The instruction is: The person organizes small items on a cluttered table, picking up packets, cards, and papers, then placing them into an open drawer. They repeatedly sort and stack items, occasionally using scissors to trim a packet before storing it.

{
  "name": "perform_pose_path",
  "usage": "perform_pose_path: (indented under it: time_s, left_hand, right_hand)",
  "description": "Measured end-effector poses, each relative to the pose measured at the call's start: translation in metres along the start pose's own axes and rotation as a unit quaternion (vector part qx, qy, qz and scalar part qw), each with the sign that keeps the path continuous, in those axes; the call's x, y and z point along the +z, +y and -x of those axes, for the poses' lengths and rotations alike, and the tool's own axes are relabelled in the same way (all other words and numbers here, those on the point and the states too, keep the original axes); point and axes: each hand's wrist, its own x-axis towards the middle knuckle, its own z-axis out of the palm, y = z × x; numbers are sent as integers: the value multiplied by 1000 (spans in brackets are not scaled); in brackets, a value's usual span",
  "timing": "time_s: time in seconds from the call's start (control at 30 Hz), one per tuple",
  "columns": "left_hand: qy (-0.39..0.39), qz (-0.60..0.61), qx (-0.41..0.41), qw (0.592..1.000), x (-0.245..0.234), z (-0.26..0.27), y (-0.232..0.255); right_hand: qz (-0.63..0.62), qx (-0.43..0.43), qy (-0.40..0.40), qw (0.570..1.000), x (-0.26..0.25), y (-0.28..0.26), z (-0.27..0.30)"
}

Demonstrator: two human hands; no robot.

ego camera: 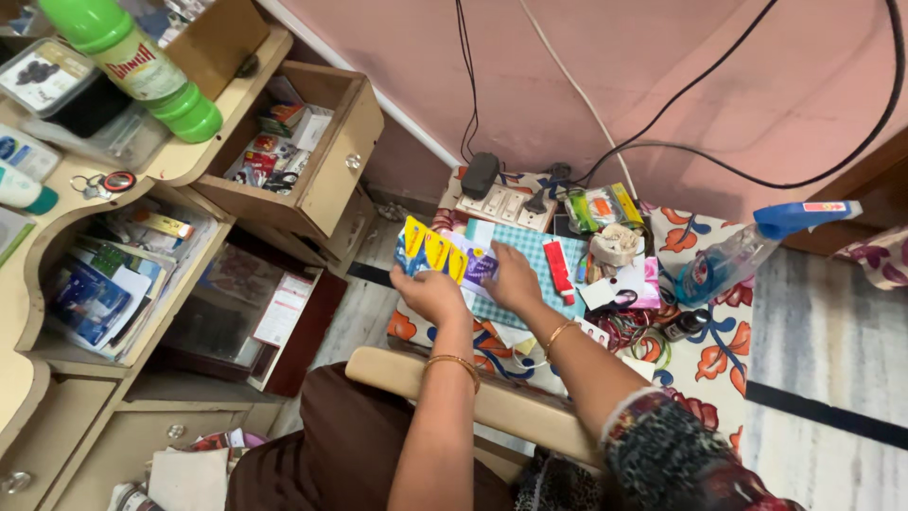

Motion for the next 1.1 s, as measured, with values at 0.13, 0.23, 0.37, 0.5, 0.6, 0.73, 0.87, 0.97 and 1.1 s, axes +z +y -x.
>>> perform_pose_path:
  time_s: [0.13, 0.23, 0.37, 0.5, 0.6, 0.73, 0.87, 0.97, 1.1]
  left_hand:
    - [32, -45, 64, 996, 3, -3, -6]
    - [32, -49, 120, 991, 6, -2, -6]
    - [29, -12, 53, 998, 2, 0, 0]
    - [12, 11, 53, 998, 3, 0, 7]
    - [-117, 104, -25, 987, 6, 2, 4]
    - [-235, 163, -58, 956, 12, 0, 7]
    - [-245, 209, -86, 943, 6, 4, 19]
    - [-243, 204, -106, 942, -2, 11, 31]
    - [-278, 178, -113, 937, -6, 17, 43]
  right_hand:
    - [94, 16, -40, 995, 1, -7, 5]
    - [142, 53, -54, 987, 5, 0, 0]
    - [-6, 125, -59, 990, 21, 36, -17]
    - [-383, 180, -24, 906, 25, 62, -49]
    - [-527, 168, -114, 825, -1, 67, -54]
    - [-548, 105, -190, 808, -33, 37, -51]
    - [-538, 59, -256, 801, -54, 21, -43]
    - [-531, 69, -204, 820, -60, 25, -46]
    - [-290, 82, 211, 930, -70, 47, -57]
